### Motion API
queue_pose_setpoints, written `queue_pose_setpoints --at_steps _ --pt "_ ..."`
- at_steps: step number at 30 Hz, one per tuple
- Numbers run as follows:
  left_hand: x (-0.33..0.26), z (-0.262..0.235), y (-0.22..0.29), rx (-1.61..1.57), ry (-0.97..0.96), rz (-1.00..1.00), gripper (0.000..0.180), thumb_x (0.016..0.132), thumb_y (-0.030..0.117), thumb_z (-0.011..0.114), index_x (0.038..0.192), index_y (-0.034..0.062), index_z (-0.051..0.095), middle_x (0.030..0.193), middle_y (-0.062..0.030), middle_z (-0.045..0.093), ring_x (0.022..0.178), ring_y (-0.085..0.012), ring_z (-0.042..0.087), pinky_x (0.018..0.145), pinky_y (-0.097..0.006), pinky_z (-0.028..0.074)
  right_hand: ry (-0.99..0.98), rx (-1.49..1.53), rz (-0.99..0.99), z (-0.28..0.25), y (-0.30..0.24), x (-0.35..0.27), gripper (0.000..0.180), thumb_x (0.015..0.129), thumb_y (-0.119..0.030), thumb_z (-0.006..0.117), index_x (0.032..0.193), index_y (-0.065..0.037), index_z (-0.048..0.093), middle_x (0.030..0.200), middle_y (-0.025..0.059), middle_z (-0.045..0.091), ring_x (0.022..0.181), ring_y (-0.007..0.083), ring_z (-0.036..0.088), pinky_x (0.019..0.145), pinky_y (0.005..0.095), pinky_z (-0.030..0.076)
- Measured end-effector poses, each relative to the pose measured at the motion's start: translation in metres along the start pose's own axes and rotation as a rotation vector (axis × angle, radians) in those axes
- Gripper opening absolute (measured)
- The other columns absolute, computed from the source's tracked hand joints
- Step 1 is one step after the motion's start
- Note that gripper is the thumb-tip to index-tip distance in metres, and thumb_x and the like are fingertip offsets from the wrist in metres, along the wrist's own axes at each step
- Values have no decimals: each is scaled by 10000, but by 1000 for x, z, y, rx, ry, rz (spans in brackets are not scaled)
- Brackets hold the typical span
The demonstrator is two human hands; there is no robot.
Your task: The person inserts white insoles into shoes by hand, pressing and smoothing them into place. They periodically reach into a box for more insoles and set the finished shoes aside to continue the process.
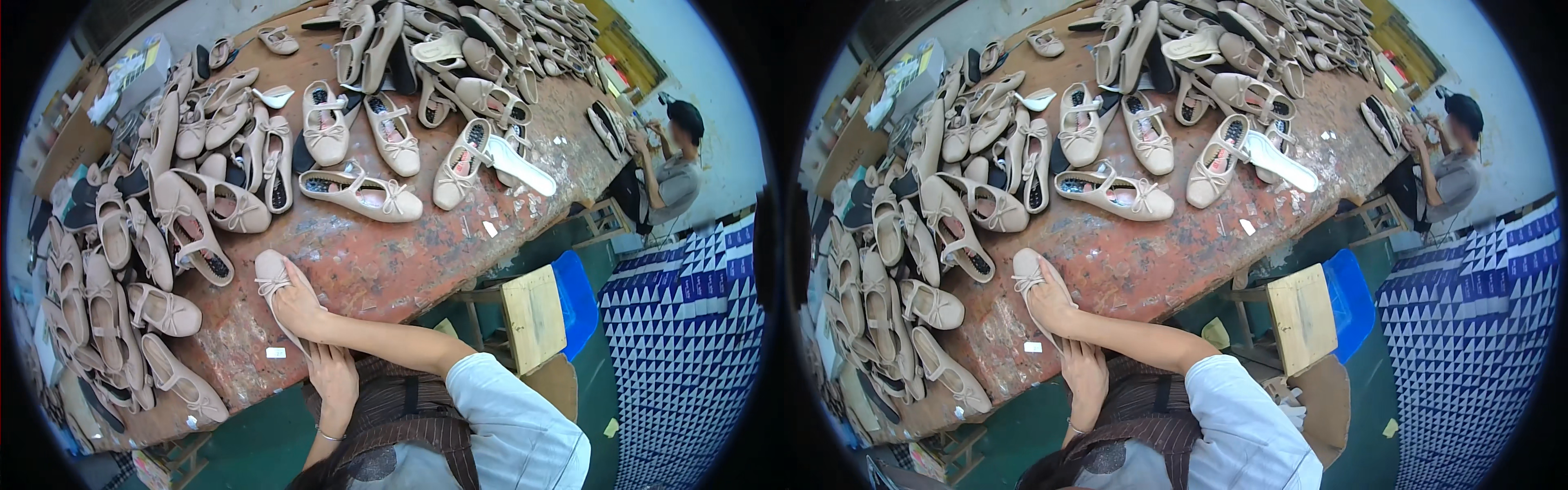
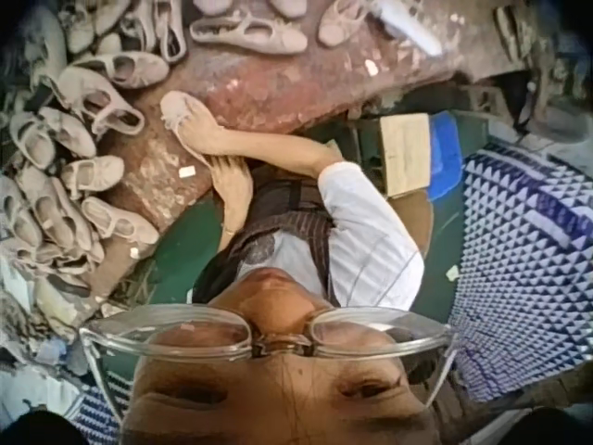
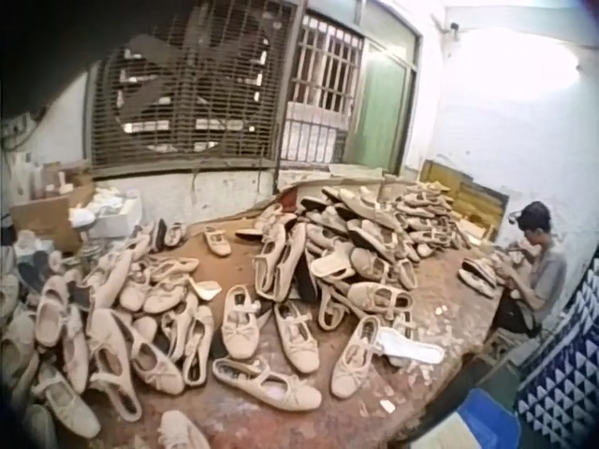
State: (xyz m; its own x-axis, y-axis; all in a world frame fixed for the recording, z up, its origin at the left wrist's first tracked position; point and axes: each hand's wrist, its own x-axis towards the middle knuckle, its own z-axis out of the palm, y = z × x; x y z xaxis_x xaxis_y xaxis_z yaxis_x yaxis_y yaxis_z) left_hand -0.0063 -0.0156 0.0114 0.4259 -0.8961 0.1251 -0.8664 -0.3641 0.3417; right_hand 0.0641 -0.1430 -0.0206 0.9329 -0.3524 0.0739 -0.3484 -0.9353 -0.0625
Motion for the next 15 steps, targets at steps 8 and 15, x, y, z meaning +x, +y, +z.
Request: queue_pose_setpoints --at_steps 8,15 --pt "23 -78 -74 -246 493 -157 154 851 61 599 971 -35 610 855 -96 609 778 -195 559 722 -361 479 365 1113 -104 -127 133 -72 256 820 -92 615 1048 -79 731 1026 145 722 849 304 699 806 374 548" --pt "54 -299 -277 914 785 -426 580 976 384 579 1326 -75 520 1266 -257 601 1120 -385 600 946 -429 462 1241 1552 1320 -100 358 -200 469 935 -297 672 1232 10 479 940 115 610 815 220 686 641 345 606"
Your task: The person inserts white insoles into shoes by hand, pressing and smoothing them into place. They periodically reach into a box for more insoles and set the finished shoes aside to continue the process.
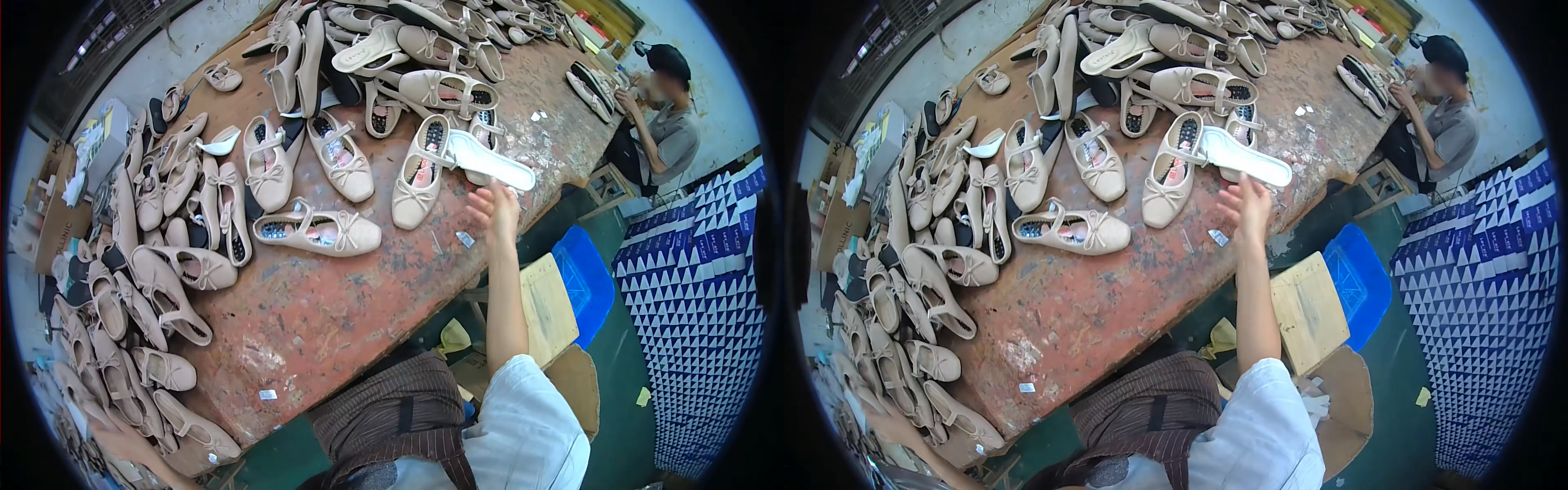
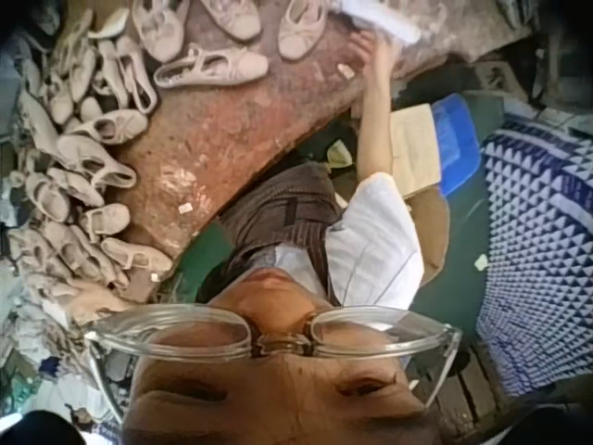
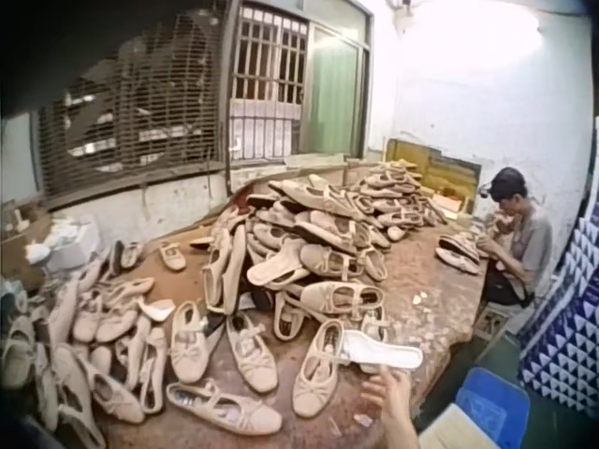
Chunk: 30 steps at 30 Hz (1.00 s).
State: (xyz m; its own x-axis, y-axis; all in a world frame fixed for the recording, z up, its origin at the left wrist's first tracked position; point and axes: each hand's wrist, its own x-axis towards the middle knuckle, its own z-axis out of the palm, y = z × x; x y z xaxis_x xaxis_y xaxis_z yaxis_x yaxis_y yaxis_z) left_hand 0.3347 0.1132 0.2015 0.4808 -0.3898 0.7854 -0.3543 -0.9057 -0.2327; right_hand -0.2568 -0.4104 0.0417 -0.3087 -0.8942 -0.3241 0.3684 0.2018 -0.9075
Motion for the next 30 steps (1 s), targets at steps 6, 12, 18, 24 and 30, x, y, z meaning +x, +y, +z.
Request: queue_pose_setpoints --at_steps 6,12,18,24,30 --pt "54 -36 382 -988 -382 247 394 915 75 621 1299 2 573 1322 -165 575 1256 -294 513 1084 -369 357 177 13 -372 8 14 57 270 921 -171 689 1072 48 639 883 73 647 748 141 644 556 264 529" --pt "-7 -41 706 -1363 -598 764 636 845 231 698 1345 -73 451 1247 -320 564 1176 -412 568 1018 -453 454 29 422 -469 -8 -40 -28 510 767 -70 480 1227 151 500 1108 199 613 1053 317 607 1043 460 443" --pt "-4 -34 747 -1245 -902 658 197 798 73 550 865 -74 664 844 -293 680 848 -398 698 799 -510 540 -193 367 73 -85 -12 -98 464 891 -196 591 1271 40 469 1123 146 592 1055 269 594 1105 529 399" --pt "0 -72 526 -1376 -1521 492 277 953 120 464 1089 5 677 588 16 545 390 -79 449 351 -285 329 -304 485 319 -91 28 -109 490 975 -248 563 1351 43 443 1231 183 596 1127 285 604 1099 541 408" --pt "-72 -62 253 -1106 -1421 304 263 891 -1 541 1132 -20 643 877 -116 679 775 -192 616 742 -304 487 -570 626 687 -17 42 -133 539 1036 -384 428 1383 28 440 1135 201 615 924 262 613 948 453 514"
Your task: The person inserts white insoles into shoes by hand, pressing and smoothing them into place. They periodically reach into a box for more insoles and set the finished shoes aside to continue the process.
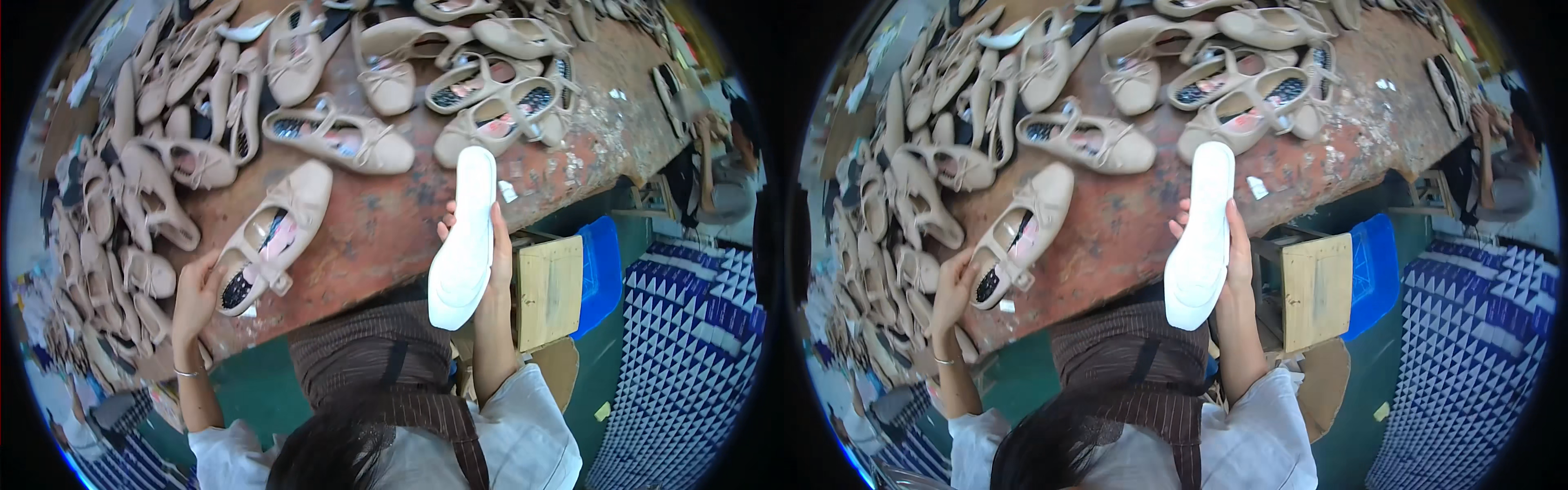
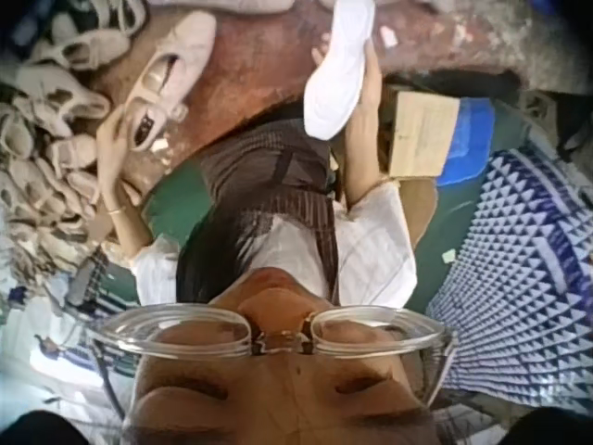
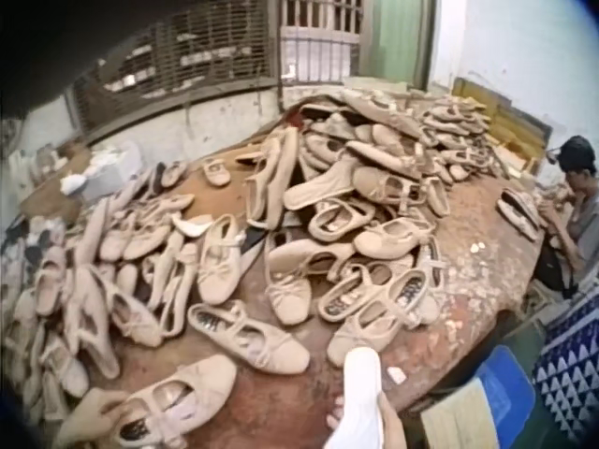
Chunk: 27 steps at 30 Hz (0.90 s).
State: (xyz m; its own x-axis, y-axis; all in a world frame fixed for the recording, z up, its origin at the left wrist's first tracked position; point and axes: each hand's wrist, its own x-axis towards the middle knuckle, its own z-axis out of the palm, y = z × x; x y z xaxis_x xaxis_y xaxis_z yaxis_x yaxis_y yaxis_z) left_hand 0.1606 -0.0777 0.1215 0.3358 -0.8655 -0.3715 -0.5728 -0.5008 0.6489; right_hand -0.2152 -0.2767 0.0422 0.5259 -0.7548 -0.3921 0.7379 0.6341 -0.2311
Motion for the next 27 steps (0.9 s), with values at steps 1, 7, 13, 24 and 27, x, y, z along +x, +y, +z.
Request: queue_pose_setpoints --at_steps 1,7,13,24,27 --pt "-22 1 -18 123 46 -15 270 886 9 546 1134 6 652 856 -165 680 752 -266 646 734 -327 496 1 -9 32 5 8 1 539 1036 -384 428 1383 28 440 1135 201 615 924 262 613 948 453 514" --pt "-69 76 -30 385 832 -154 72 885 90 615 873 19 623 839 -155 603 813 -347 603 704 -426 483 -142 -344 198 27 60 -13 529 1055 -348 318 1391 41 445 1220 252 602 854 225 593 882 402 530" --pt "-55 130 -23 237 714 -372 306 857 349 688 896 46 670 908 -124 654 938 -323 577 845 -462 418 -461 -1698 -366 57 94 -28 317 914 -105 609 1204 12 656 1201 151 623 1054 247 577 893 381 470" --pt "-89 137 -44 -314 946 -103 241 803 64 765 1014 15 659 809 -55 589 739 -158 575 716 -329 476 -1262 -1974 -576 72 215 20 230 688 -6 646 899 -20 738 1103 99 676 1033 271 603 940 421 459" --pt "-93 124 -55 -300 1122 -226 430 816 31 754 1217 -17 605 963 -90 547 727 -152 573 665 -282 508 -1282 -1922 -508 66 236 23 200 707 -9 652 887 -13 738 1090 113 687 1021 271 617 958 420 461"
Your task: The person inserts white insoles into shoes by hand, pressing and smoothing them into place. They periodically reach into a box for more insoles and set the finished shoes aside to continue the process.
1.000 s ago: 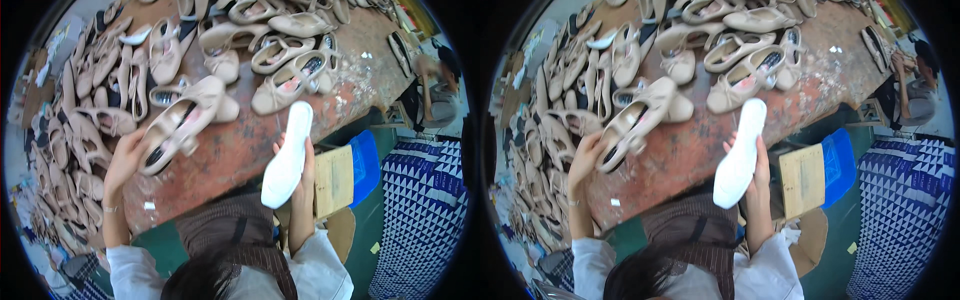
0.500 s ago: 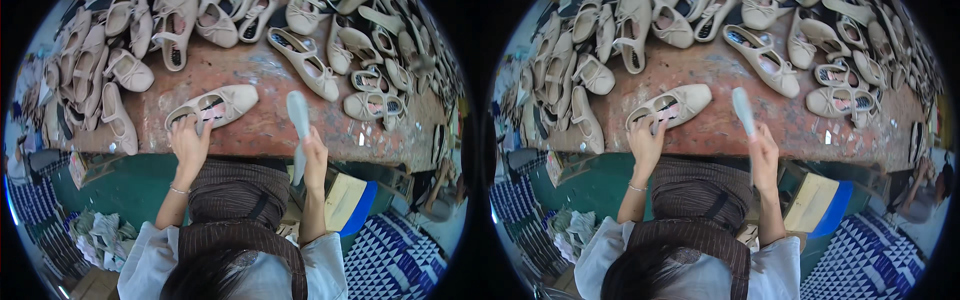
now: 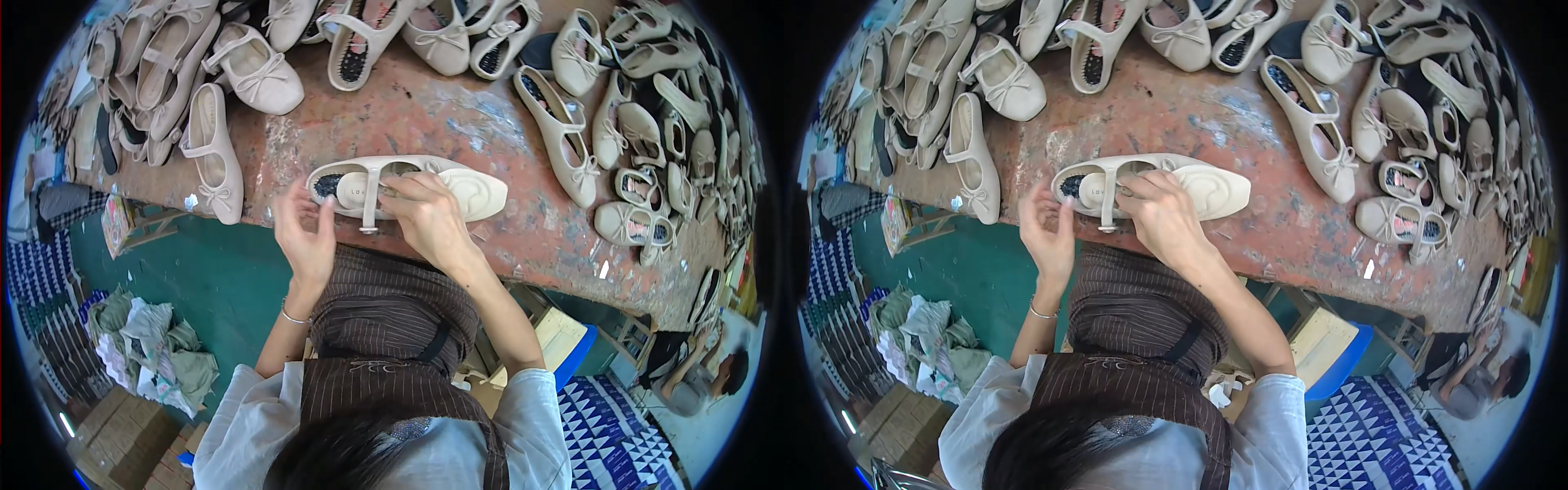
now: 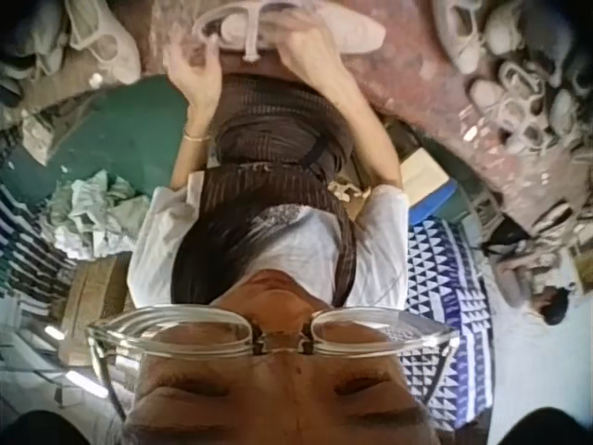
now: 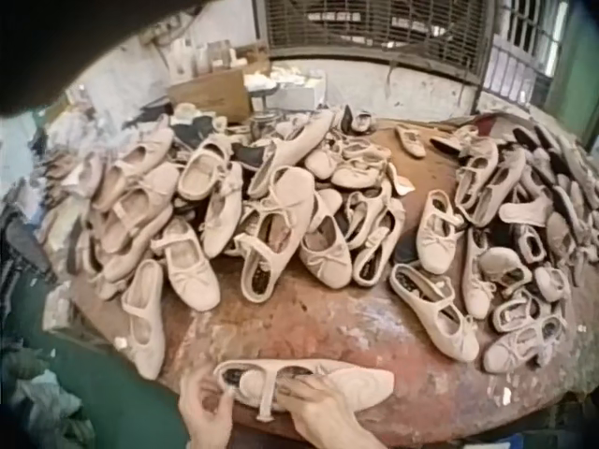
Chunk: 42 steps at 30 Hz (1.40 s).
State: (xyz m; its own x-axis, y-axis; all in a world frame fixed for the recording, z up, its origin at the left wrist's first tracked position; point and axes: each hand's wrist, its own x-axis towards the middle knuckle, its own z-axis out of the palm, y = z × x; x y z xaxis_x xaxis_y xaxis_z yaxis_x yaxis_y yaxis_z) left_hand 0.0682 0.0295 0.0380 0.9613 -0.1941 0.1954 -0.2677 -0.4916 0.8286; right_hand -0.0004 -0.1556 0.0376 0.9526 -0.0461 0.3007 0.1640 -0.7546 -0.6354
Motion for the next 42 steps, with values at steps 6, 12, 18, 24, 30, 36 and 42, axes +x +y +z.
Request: queue_pose_setpoints --at_steps 6,12,18,24,30,36,42 --pt "18 -7 -32 -114 -197 -166 531 754 48 837 1220 -68 612 1037 -62 509 786 -84 617 573 -193 523 12 208 59 18 2 17 184 717 -13 683 894 10 728 1066 139 682 986 305 627 914 408 493" --pt "26 -4 -45 -223 -212 -189 464 767 25 821 1177 -78 628 985 -45 545 747 -85 635 548 -192 517 -107 251 57 30 2 32 183 687 28 674 865 17 716 1041 144 694 991 304 633 895 411 512" --pt "27 2 -48 -283 -132 -257 287 799 -5 784 1048 -84 664 918 -46 567 675 -74 621 494 -191 499 -169 203 92 34 0 35 127 724 25 673 836 -1 728 1119 130 703 1011 309 647 837 375 549" --pt "30 0 -52 -352 -139 -465 153 843 3 734 965 -71 679 849 -48 593 552 -58 569 436 -208 450 -274 18 -32 35 -6 26 215 712 -16 638 914 30 698 1257 149 626 1142 286 578 985 407 485" --pt "35 7 -56 -218 -130 -307 56 857 -33 659 895 -74 657 732 -53 611 529 -58 554 412 -244 406 -370 114 -248 42 7 36 365 804 -50 560 1148 14 666 1278 203 608 1148 272 613 974 376 497" --pt "48 -2 -51 -197 -195 -289 61 877 0 633 826 -34 635 597 -54 570 432 -86 500 408 -283 371 -407 -358 -28 14 -24 32 317 723 -96 619 1015 -32 725 1160 132 680 1146 268 626 1098 410 409" --pt "28 -7 -43 -126 -310 -299 74 842 -19 618 789 -9 566 595 -119 609 497 -203 615 470 -364 448 -209 -256 35 12 -8 19 259 673 -27 638 904 -73 744 1073 78 710 1144 249 630 1148 479 321"
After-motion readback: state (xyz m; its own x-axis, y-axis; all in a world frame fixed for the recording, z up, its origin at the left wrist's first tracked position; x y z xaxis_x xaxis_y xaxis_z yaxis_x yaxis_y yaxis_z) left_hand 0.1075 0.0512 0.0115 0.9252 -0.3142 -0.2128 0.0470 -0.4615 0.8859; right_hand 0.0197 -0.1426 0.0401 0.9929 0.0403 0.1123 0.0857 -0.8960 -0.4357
